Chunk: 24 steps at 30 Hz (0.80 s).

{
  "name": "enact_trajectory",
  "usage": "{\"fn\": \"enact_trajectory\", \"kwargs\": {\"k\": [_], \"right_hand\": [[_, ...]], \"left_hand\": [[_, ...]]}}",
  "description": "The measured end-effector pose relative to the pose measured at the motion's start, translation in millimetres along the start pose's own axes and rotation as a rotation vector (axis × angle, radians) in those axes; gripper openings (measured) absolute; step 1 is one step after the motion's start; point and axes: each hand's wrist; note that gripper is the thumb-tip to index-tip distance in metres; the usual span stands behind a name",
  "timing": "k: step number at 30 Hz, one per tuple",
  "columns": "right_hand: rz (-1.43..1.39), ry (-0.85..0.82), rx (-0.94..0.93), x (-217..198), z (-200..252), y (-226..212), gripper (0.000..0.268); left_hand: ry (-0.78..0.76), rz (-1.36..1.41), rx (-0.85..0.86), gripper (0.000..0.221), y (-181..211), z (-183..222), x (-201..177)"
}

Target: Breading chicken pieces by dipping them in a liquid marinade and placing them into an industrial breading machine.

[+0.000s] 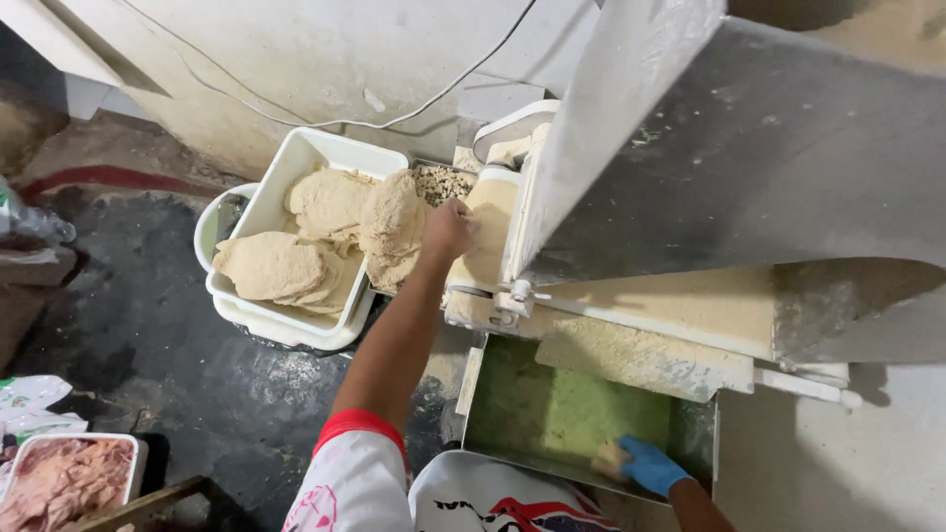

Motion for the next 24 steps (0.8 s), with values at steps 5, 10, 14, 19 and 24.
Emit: {"fn": "enact_trajectory", "kwargs": {"k": [5,10,14,19,24], "right_hand": [[0.487,-0.066,-0.266,-13,-3,4,0.034],[0.327,-0.082,-0.358,14,-65,60,0.025],[0.397,-0.058,-0.287,15,-72,67,0.024],[0.395,-0.198,-0.249,-12,-38,45,0.023],[0.027,-0.086,-0.232,3,-36,69,0.017]], "left_hand": [[0.082,-0.176,0.17,0.018,34,30,-31],[0.02,-0.25,0.108,0.029,102,87,-78],[0.066,-0.304,0.214,0.02,115,82,-83],[0.203,-0.432,0.326,0.018,112,55,-85],[0.252,-0.331,0.292,0.018,114,84,-101]]}}
Point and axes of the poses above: each hand's wrist, its own z-axis away from the middle knuckle, its own x-axis out of the palm, y = z × x, and after that the axes turned 7 degrees about y, right-handed
